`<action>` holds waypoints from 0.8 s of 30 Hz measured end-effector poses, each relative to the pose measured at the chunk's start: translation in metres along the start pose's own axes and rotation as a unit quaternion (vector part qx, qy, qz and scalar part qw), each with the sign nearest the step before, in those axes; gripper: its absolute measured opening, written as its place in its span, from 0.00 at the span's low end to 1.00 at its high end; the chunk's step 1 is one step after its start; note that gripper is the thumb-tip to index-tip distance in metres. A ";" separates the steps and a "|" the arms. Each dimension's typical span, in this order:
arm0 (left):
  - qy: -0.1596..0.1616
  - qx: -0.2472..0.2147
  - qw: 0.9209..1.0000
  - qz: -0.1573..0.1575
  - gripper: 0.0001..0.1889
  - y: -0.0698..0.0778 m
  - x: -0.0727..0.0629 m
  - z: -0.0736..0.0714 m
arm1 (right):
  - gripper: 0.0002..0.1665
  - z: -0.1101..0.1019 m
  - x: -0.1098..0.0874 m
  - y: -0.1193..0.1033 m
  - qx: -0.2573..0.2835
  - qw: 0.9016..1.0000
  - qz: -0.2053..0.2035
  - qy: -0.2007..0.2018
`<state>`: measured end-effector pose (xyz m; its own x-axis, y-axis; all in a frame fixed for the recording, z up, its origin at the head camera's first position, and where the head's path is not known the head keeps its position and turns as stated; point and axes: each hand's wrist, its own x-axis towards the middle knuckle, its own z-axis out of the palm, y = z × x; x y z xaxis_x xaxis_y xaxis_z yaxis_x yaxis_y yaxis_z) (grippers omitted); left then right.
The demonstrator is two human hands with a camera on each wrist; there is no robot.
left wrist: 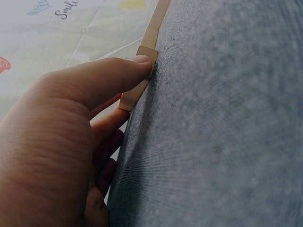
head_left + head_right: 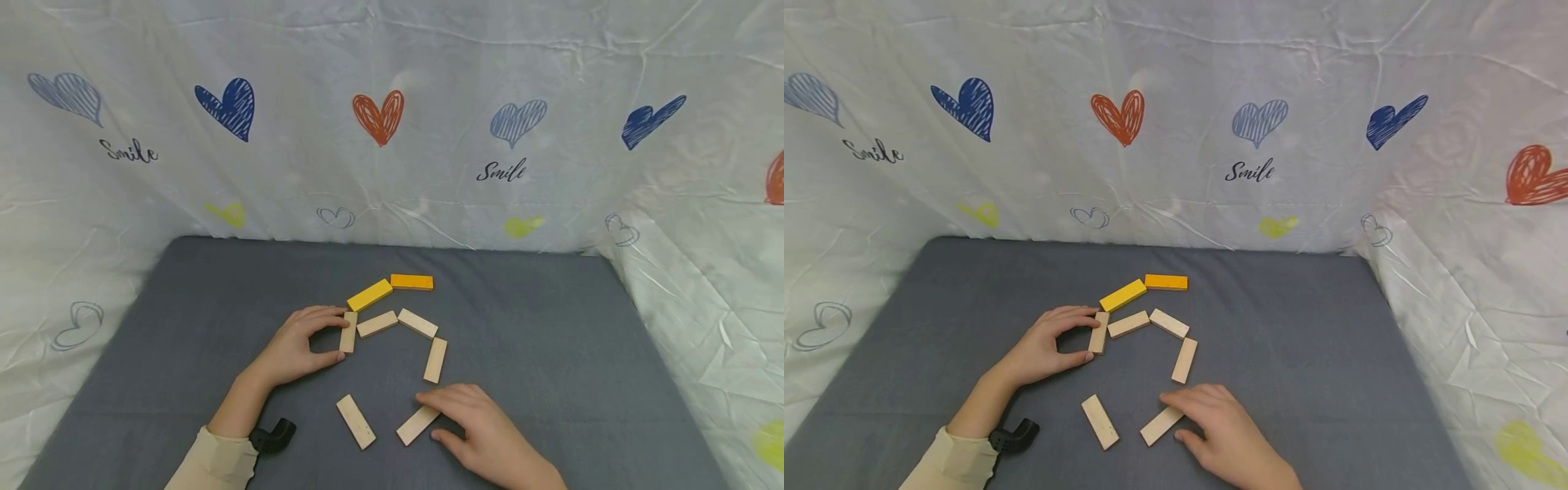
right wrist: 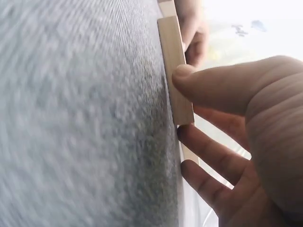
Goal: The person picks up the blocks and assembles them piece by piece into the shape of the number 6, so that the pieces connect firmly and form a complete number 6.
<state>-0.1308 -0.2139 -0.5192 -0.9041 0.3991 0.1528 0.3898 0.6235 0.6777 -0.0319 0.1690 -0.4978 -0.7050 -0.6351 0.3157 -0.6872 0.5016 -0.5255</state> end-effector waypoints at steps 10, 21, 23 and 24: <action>0.000 0.001 1.000 -0.001 0.30 0.000 0.000 0.000 | 0.35 0.006 -0.002 0.002 0.051 0.998 0.036 -0.005; -0.001 -0.001 1.000 0.003 0.30 -0.001 0.002 0.000 | 0.37 0.009 0.000 0.000 0.064 0.998 0.003 -0.005; -0.002 -0.001 1.000 0.002 0.30 -0.001 0.001 0.000 | 0.37 0.010 0.001 -0.001 0.069 0.998 0.004 -0.009; -0.002 -0.001 1.000 0.001 0.30 -0.001 0.001 0.000 | 0.37 0.010 0.001 -0.001 0.071 0.997 0.006 -0.011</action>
<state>-0.1320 -0.2140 -0.5200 -0.9026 0.4031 0.1509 0.3909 0.6208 0.6795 -0.0301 0.1621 -0.5050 -0.7075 -0.6432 0.2927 -0.6464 0.4218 -0.6358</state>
